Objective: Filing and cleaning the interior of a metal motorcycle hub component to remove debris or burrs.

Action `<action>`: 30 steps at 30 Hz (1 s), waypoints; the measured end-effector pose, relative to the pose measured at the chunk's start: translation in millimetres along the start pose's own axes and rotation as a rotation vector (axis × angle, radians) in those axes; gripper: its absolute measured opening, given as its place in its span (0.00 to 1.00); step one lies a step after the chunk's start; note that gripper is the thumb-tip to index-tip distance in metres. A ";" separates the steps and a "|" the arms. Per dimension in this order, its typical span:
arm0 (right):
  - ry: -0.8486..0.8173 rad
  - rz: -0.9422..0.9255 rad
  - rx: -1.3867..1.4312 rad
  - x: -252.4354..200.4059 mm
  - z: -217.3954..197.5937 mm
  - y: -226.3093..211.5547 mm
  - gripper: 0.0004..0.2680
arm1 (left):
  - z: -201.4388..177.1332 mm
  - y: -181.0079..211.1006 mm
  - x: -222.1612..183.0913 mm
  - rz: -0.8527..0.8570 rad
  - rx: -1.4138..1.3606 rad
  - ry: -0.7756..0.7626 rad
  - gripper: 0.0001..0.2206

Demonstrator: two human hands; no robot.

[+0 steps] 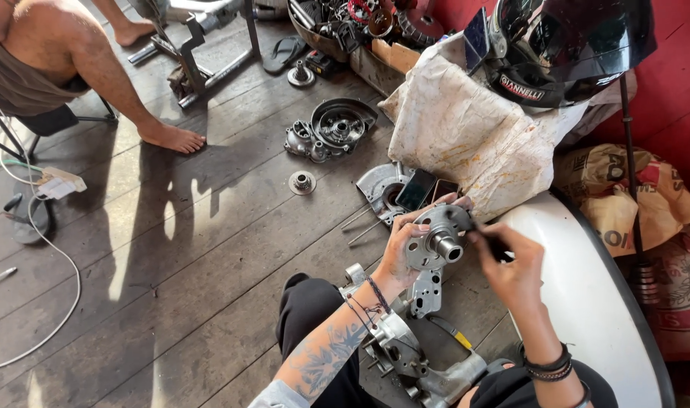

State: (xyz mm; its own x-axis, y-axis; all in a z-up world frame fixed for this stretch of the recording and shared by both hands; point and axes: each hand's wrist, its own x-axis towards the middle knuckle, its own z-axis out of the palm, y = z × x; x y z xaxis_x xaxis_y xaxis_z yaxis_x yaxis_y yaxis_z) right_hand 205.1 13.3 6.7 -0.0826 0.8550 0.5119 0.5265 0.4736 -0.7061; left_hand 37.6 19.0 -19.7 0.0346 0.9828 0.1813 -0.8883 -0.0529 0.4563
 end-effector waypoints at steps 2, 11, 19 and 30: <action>-0.013 -0.010 0.006 3.1 0.5 -4.2 0.04 | 17.2 9.8 -0.8 -0.008 0.055 0.041 0.25; -0.279 -0.093 -0.200 9.7 -14.3 15.4 0.08 | -17.6 -7.5 0.4 -0.550 0.447 0.302 0.20; -0.298 -0.047 -0.235 9.2 -19.3 31.3 0.09 | 8.4 12.4 -3.9 -0.625 0.451 0.438 0.29; -0.323 -0.126 -0.265 7.7 -18.7 27.7 0.13 | -6.7 -1.3 -5.9 -0.494 0.332 0.186 0.17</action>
State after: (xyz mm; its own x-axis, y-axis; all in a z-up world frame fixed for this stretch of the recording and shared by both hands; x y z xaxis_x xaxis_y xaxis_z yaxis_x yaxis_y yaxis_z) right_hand 234.9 29.0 0.2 -0.3984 0.8361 0.3771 0.6906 0.5440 -0.4766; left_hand 35.6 14.5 -27.3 0.2976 0.9181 -0.2616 -0.5968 0.3928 0.6997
